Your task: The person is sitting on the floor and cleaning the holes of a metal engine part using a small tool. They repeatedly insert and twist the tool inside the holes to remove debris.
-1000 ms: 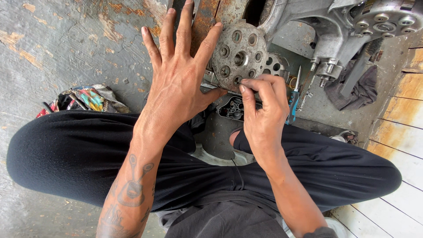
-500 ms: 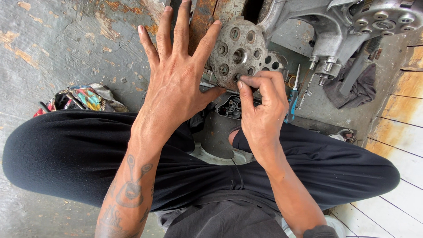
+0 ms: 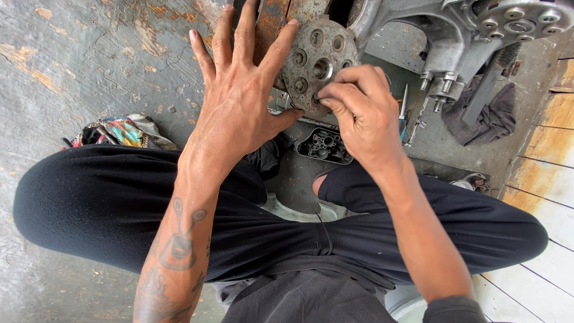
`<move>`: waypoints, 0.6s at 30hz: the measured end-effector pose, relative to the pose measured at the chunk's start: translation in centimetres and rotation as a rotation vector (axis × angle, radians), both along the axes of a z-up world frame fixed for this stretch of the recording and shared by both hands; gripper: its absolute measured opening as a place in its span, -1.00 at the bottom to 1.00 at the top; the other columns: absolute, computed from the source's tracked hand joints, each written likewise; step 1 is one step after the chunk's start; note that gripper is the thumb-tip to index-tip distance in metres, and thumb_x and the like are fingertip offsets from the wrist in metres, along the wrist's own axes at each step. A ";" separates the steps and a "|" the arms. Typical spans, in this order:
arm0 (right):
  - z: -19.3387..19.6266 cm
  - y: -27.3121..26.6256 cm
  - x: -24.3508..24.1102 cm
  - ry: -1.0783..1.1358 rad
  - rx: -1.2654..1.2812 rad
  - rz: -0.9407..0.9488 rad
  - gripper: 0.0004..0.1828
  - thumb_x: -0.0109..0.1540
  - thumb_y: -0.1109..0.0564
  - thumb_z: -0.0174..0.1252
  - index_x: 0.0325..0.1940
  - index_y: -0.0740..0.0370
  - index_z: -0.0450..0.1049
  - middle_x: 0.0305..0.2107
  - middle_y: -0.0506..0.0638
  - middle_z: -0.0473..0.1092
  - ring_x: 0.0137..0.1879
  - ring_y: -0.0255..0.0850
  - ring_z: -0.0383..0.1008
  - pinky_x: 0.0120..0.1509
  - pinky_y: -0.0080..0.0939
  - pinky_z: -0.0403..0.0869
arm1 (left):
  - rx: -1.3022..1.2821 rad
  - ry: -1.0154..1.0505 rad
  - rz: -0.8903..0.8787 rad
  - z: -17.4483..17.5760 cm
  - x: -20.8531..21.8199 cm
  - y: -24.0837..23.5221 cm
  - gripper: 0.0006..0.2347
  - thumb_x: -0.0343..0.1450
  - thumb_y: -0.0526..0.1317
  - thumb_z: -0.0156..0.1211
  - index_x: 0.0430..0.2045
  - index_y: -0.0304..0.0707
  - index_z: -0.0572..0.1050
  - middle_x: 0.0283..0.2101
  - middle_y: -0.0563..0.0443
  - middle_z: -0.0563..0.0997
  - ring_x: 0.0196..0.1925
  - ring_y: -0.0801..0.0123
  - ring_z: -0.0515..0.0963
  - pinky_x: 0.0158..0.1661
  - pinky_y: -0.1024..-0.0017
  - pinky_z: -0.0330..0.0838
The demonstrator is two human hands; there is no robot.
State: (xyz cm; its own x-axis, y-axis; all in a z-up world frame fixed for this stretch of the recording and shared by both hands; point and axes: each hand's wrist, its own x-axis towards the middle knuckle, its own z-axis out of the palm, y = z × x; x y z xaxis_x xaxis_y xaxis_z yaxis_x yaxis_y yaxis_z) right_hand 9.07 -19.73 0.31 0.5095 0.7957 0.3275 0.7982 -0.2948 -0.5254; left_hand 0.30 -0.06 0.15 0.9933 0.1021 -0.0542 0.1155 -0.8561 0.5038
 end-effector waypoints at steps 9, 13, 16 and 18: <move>1.1 -0.3 3.2 0.132 -0.143 0.281 -0.97 0.34 0.34 0.24 -0.18 0.30 0.56 -0.19 0.11 0.35 -0.11 -0.01 0.26 0.02 -0.09 0.33 | 0.022 0.005 0.015 -0.3 -0.1 -0.1 -0.11 0.20 0.11 0.55 0.43 0.08 0.13 0.44 -0.28 -0.19 0.47 -0.33 -0.11 0.24 -0.59 -0.17; 0.5 -0.8 1.5 0.158 -0.070 0.161 -0.95 0.29 0.34 0.30 -0.19 0.35 0.54 -0.22 0.12 0.34 -0.05 -0.05 0.28 0.09 -0.11 0.33 | -0.022 0.018 0.000 -0.1 -0.2 -0.2 -0.13 0.24 0.08 0.55 0.43 0.03 0.12 0.45 -0.24 -0.26 0.49 -0.36 -0.19 0.24 -0.62 -0.23; 0.5 -0.6 -1.7 0.344 0.087 -0.182 -0.91 0.39 0.26 0.01 -0.11 0.37 0.36 -0.23 0.11 0.33 -0.17 -0.15 0.31 -0.12 -0.24 0.33 | -0.007 0.028 0.023 -0.2 -0.2 -0.1 -0.09 0.21 0.07 0.56 0.44 0.02 0.09 0.45 -0.27 -0.26 0.49 -0.38 -0.19 0.24 -0.62 -0.21; -0.1 -0.5 -4.2 0.591 0.181 -0.510 -0.87 0.32 0.23 0.16 -0.05 0.28 0.42 -0.26 -0.01 0.44 -0.17 -0.30 0.42 -0.08 -0.37 0.43 | 0.010 0.019 0.005 -0.3 -0.3 -0.2 -0.11 0.25 0.09 0.55 0.44 0.01 0.07 0.45 -0.30 -0.25 0.48 -0.42 -0.18 0.25 -0.59 -0.21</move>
